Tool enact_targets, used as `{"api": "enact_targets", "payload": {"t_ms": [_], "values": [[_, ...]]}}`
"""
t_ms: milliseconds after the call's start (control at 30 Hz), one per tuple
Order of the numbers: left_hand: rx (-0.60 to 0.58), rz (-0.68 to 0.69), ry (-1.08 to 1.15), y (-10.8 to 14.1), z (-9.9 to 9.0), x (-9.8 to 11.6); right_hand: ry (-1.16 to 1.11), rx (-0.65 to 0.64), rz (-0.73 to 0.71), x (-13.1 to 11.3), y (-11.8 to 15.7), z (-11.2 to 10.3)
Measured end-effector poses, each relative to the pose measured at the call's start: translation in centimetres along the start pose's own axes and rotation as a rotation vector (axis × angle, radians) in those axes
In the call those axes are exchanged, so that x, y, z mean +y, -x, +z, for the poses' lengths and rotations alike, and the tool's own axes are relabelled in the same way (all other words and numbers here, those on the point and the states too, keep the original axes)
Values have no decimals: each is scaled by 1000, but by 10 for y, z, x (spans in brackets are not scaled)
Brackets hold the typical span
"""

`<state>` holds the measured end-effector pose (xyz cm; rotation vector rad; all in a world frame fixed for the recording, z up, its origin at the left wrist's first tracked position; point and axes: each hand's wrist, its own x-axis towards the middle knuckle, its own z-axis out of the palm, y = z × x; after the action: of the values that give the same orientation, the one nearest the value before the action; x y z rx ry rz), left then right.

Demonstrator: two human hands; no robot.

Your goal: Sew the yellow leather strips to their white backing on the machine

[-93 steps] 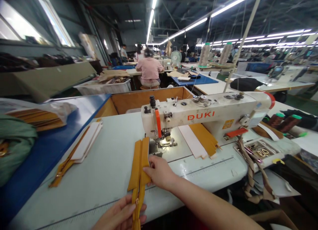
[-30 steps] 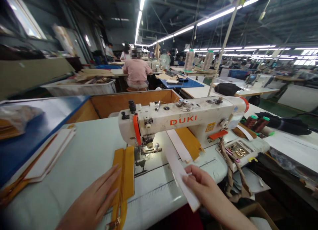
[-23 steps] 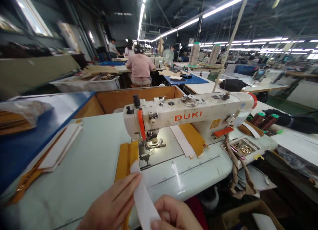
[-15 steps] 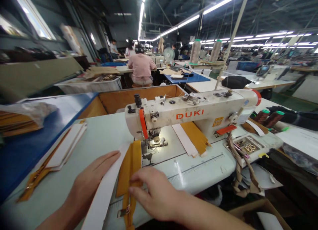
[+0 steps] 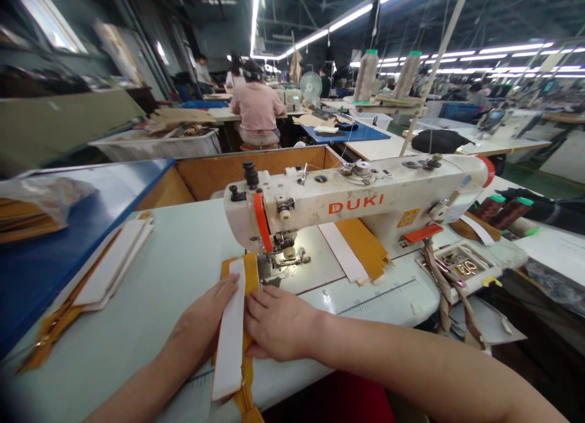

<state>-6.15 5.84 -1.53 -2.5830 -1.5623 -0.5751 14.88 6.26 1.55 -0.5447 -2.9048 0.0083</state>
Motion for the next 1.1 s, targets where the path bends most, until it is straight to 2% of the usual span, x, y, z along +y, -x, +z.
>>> {"api": "enact_targets", "payload": {"t_ms": [133,267,400,467,600,767,933,1100], "values": [[7,-20,-15,0,3,1,71,38,-125,-6,1,-1],[16,-22,-24,1,8,1,90,52,-173,-5,1,-8],[17,9,-26,1,8,0,91,160,-236,4,-3,-14],[20,26,-29,1,6,1,94,172,-204,9,-6,-13],[34,46,-46,0,1,2,113,90,-76,18,-13,-4],[50,89,-77,-1,-2,-2,149,104,104,18,-25,12],[68,172,-95,9,0,1,164,106,174,-2,-15,18],[183,314,-149,24,0,18,130,89,239,-30,13,19]]}}
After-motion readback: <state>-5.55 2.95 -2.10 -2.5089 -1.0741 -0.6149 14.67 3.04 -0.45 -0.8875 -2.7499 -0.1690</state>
